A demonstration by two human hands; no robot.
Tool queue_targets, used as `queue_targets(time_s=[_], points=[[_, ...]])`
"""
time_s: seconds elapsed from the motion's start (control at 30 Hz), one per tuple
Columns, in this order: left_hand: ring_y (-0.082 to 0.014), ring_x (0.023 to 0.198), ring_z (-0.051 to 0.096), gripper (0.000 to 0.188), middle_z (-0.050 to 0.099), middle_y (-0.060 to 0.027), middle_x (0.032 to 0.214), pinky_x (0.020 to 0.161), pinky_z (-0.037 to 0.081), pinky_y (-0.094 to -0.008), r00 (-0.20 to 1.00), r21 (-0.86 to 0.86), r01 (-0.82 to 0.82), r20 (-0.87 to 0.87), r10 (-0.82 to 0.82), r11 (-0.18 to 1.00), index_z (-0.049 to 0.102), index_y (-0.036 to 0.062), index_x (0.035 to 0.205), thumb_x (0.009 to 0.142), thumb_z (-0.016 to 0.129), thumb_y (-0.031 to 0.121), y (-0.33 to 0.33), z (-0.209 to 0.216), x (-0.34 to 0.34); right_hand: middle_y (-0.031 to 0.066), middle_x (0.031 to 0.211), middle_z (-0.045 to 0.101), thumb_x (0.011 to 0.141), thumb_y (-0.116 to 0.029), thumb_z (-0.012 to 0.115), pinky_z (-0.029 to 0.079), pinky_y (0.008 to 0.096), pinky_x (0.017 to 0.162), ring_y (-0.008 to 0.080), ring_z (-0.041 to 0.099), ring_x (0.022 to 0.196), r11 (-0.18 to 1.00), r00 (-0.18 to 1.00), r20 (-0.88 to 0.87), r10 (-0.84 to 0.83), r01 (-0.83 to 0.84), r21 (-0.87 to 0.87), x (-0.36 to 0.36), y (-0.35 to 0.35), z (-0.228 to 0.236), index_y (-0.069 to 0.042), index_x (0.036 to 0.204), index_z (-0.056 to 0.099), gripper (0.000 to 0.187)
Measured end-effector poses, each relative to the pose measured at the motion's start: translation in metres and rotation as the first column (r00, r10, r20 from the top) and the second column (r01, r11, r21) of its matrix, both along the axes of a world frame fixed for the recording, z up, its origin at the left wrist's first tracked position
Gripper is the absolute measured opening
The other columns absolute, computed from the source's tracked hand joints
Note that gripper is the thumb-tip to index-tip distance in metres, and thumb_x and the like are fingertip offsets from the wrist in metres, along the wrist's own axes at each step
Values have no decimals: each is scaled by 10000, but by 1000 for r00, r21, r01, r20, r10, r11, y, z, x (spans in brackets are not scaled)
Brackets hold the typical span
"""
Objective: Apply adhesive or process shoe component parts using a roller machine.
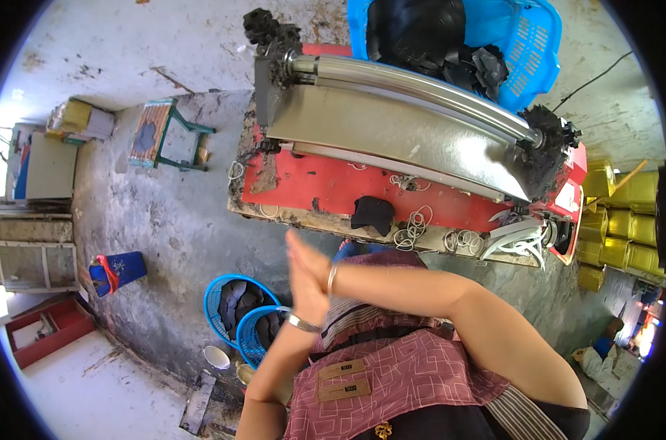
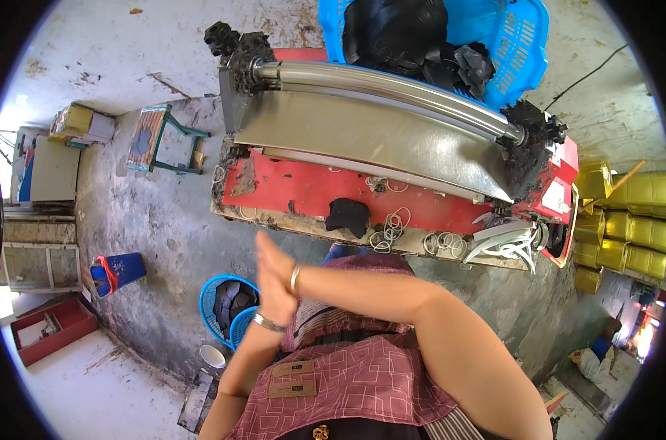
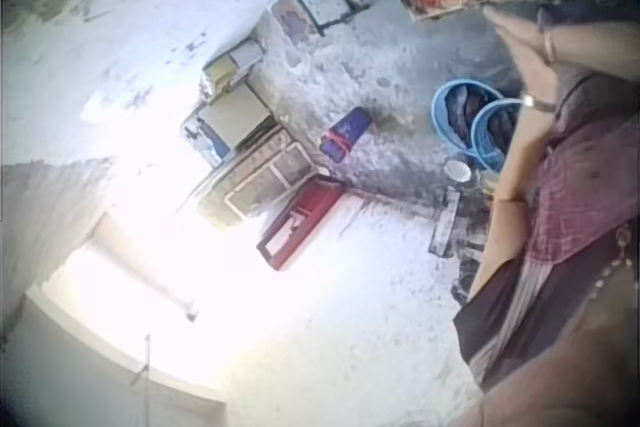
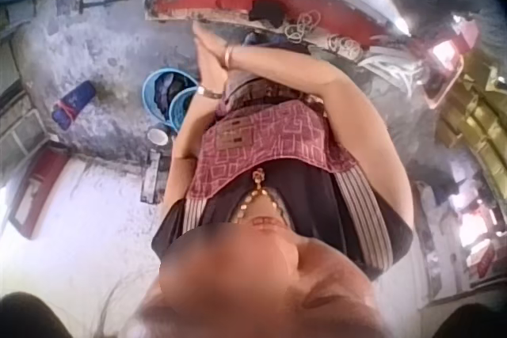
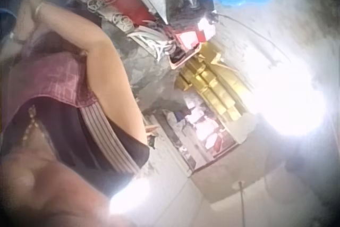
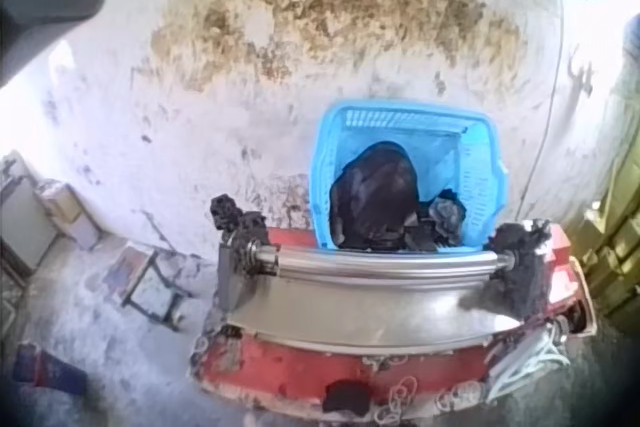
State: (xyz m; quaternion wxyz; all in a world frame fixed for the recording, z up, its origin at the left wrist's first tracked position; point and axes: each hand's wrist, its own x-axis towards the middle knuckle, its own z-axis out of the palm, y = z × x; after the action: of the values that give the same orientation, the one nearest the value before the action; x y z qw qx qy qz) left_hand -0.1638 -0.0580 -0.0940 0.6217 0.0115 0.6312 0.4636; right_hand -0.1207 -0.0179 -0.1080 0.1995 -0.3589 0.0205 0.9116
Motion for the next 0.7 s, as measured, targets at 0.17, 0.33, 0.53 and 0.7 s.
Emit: queue_targets(time_s=[0.17,0.33,0.53,0.7], points=[[-248,1185,362,538,289,-49,1364,988,299,-349,919,87,42,388,-73,995,241,157,1348,908,300,461,36,-29,-24,87,1443,46,905,-407,333,86,331,1059,217,62,1326,776,864,-69,-499,481,408,-12,-6,-18,-93,1379,106,612],[-299,1012,487,425,482,-127,1114,887,401,-410,896,-45,75,441,-48,996,374,86,1220,911,338,376,23,-4,-9,112,1412,191,907,-367,345,159,285,1041,203,162,1303,558,892,203,-405,65,827,-4,19,-18,-33,1347,204,571],[-296,1264,236,590,222,-123,1391,1027,192,-429,972,137,235,-34,-233,962,157,91,1365,909,301,436,21,-3,0,114,1393,243,908,-422,302,174,288,1033,194,190,1291,809,937,228,-266,88,581,-11,4,-47,-35,1335,243,579],[-294,1306,112,615,102,-149,1425,1054,78,-409,295,-100,563,-903,-313,820,99,36,1366,912,279,411,31,-79,-104,75,1440,82,874,-562,223,34,438,1052,238,96,1314,991,986,-114,-122,128,46,15,-26,26,-114,1378,101,686]])
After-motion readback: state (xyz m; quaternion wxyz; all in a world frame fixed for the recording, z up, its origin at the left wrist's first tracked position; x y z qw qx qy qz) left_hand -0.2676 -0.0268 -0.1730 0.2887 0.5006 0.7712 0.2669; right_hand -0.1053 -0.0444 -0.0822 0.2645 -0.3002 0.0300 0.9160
